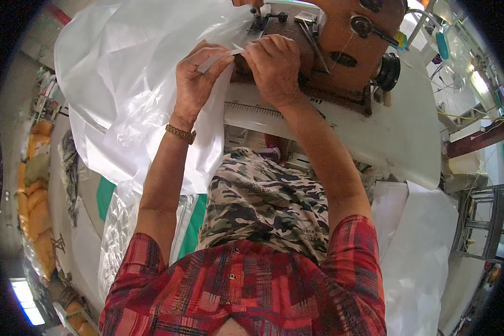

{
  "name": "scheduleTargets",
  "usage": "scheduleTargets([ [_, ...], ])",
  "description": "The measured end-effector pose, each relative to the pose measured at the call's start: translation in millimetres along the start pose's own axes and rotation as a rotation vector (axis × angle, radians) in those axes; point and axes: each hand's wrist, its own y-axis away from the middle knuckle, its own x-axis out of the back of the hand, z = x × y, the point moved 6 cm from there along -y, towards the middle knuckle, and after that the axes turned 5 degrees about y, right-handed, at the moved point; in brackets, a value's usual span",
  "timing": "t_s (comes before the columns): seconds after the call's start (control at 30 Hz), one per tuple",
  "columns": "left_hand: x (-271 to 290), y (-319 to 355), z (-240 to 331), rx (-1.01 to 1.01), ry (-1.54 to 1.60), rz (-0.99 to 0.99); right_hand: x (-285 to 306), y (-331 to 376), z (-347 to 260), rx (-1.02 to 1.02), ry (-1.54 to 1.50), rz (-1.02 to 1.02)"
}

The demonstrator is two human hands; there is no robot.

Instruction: The person sews the edge of a white plastic bag using a sewing machine, folds and rearranges the plastic bag by hand, and then sews another section using the sewing machine.

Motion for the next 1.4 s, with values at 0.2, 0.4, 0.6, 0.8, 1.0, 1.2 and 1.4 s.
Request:
scheduleTargets([
  [0.2,-1,-3,6,-0.025,0.038,-0.003,1,1,0,0.001,0.002,0.001],
  [0.4,-2,-6,10,-0.060,0.023,-0.004,8,-3,-5,-0.010,-0.024,-0.007],
  [0.6,-8,-13,22,-0.120,-0.027,-0.074,6,-1,-4,-0.007,-0.003,-0.023],
  [0.8,-10,-22,17,-0.133,-0.054,-0.204,5,0,-8,0.014,-0.031,-0.012],
  [1.0,-12,-14,23,-0.033,-0.005,-0.115,7,0,-5,-0.009,-0.083,-0.017],
  [1.2,-12,-15,9,-0.206,-0.168,-0.232,7,1,-3,-0.010,-0.088,0.022],
  [1.4,-9,-19,-1,-0.084,-0.048,-0.261,8,0,-4,-0.006,-0.069,0.041],
])
